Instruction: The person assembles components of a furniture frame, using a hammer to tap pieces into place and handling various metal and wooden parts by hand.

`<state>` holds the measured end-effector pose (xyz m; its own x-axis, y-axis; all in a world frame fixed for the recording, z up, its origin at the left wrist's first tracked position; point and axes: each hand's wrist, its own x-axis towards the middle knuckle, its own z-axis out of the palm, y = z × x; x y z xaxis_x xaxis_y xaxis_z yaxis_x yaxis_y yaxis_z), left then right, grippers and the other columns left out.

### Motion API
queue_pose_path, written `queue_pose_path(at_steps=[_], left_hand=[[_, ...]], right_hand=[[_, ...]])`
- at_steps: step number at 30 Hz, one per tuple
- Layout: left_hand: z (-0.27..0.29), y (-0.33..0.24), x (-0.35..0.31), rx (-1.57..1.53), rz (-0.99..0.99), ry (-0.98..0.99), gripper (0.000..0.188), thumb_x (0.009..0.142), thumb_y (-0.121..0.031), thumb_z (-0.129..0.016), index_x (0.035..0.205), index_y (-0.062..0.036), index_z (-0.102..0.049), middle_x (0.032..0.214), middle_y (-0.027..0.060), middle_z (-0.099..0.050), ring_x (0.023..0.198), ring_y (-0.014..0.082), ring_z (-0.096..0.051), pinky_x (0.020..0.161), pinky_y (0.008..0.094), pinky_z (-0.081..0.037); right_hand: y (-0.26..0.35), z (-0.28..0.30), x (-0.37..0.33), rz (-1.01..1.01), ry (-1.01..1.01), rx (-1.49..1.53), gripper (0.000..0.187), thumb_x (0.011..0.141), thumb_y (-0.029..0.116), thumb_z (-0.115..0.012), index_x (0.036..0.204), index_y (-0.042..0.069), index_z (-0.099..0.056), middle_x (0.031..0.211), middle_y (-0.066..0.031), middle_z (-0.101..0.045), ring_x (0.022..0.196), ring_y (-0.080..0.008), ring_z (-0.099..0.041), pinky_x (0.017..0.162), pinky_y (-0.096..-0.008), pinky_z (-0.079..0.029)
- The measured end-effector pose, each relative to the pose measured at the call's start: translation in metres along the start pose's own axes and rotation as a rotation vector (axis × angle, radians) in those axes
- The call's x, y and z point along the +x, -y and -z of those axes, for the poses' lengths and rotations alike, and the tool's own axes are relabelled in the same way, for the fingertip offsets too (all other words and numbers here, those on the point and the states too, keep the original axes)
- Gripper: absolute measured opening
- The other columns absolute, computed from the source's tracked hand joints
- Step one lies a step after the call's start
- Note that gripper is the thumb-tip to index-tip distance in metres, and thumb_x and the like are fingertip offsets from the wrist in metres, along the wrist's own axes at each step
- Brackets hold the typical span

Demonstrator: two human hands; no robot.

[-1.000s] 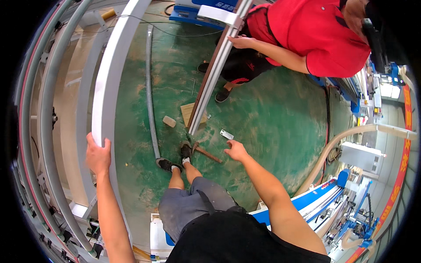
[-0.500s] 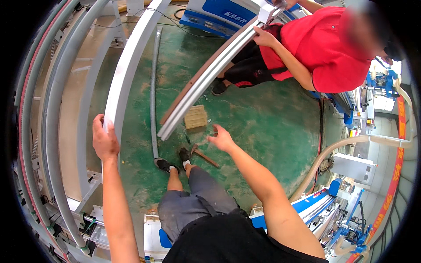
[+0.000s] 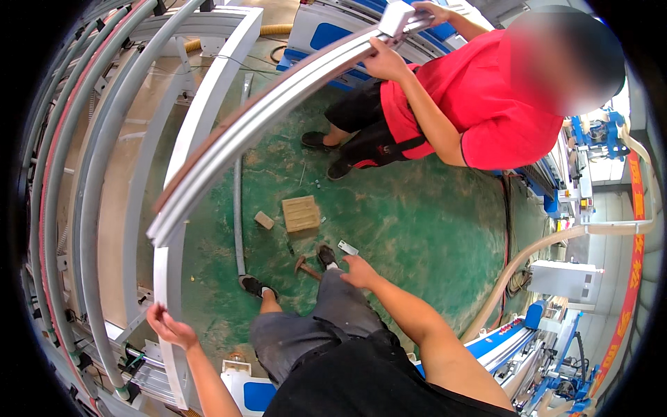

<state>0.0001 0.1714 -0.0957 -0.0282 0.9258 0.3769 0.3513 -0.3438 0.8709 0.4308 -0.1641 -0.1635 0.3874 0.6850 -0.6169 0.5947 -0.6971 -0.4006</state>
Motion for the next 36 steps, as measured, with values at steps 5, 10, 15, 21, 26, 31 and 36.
queue_pose_path(at_steps=[5, 10, 15, 21, 26, 31, 36], left_hand=[[-0.009, -0.007, -0.103, 0.309, 0.123, 0.291, 0.027, 0.091, -0.005, -0.056, 0.117, -0.0004, -0.059, 0.112, 0.0121, -0.06, 0.094, 0.0222, -0.057, 0.081, 0.0354, -0.049], [-0.115, 0.034, -0.213, 0.27, 0.647, 0.461, 0.033, 0.086, -0.005, -0.063, 0.119, -0.0003, -0.061, 0.115, 0.0147, -0.064, 0.092, 0.0229, -0.063, 0.079, 0.0372, -0.054], [-0.239, 0.116, -0.34, 0.312, 0.911, 0.759, 0.05, 0.086, -0.015, -0.071, 0.131, 0.0014, -0.058, 0.122, 0.0197, -0.069, 0.107, 0.0289, -0.069, 0.091, 0.0392, -0.054], [-0.393, 0.23, -0.374, 0.179, 0.977, 0.728, 0.064, 0.086, -0.017, -0.072, 0.142, 0.0049, -0.049, 0.142, 0.027, -0.056, 0.126, 0.0376, -0.06, 0.106, 0.0437, -0.047], [-0.498, 0.34, -0.376, 0.273, 0.746, 0.745, 0.07, 0.086, -0.015, -0.069, 0.148, 0.005, -0.044, 0.148, 0.0266, -0.052, 0.14, 0.0386, -0.048, 0.116, 0.0439, -0.038], [-0.564, 0.405, -0.353, 0.303, 0.843, 0.638, 0.071, 0.08, -0.019, -0.072, 0.143, 0.0044, -0.05, 0.141, 0.0278, -0.054, 0.133, 0.0401, -0.051, 0.111, 0.0467, -0.041], [-0.619, 0.401, -0.366, 0.377, 0.831, 0.704, 0.069, 0.075, -0.014, -0.072, 0.138, 0.0025, -0.052, 0.131, 0.0243, -0.057, 0.126, 0.0418, -0.05, 0.11, 0.0472, -0.04]], right_hand=[[-0.006, 0.05, 0.058, 0.097, 0.034, -0.008, 0.074, 0.078, 0.027, -0.081, 0.141, 0.001, -0.053, 0.137, -0.0238, -0.056, 0.128, -0.0396, -0.054, 0.11, -0.0441, -0.045], [-0.057, 0.051, 0.156, 0.05, 0.1, -0.194, 0.077, 0.08, 0.033, -0.082, 0.144, 0.002, -0.051, 0.144, -0.023, -0.053, 0.134, -0.0382, -0.051, 0.112, -0.0431, -0.044], [-0.114, 0.015, 0.253, 0.025, 0.129, -0.172, 0.082, 0.085, 0.046, -0.077, 0.148, 0.002, -0.048, 0.149, -0.025, -0.05, 0.137, -0.0388, -0.05, 0.113, -0.0433, -0.043], [-0.173, -0.088, 0.395, -0.311, 0.123, 0.258, 0.091, 0.091, 0.059, -0.066, 0.154, -0.001, -0.039, 0.15, -0.0263, -0.051, 0.138, -0.0388, -0.05, 0.109, -0.0464, -0.045], [-0.208, -0.19, 0.477, -0.531, -0.022, 0.541, 0.102, 0.086, 0.068, -0.065, 0.144, -0.013, -0.045, 0.142, -0.0332, -0.054, 0.132, -0.0416, -0.055, 0.107, -0.044, -0.046], [-0.191, -0.231, 0.539, -0.601, -0.097, 0.672, 0.094, 0.091, 0.073, -0.054, 0.125, -0.014, -0.064, 0.138, -0.0343, -0.056, 0.129, -0.0454, -0.055, 0.107, -0.0464, -0.045], [-0.224, -0.255, 0.574, -0.636, -0.192, 0.414, 0.068, 0.096, 0.056, -0.055, 0.127, -0.004, -0.066, 0.136, -0.0284, -0.057, 0.131, -0.0481, -0.048, 0.106, -0.0521, -0.044]])
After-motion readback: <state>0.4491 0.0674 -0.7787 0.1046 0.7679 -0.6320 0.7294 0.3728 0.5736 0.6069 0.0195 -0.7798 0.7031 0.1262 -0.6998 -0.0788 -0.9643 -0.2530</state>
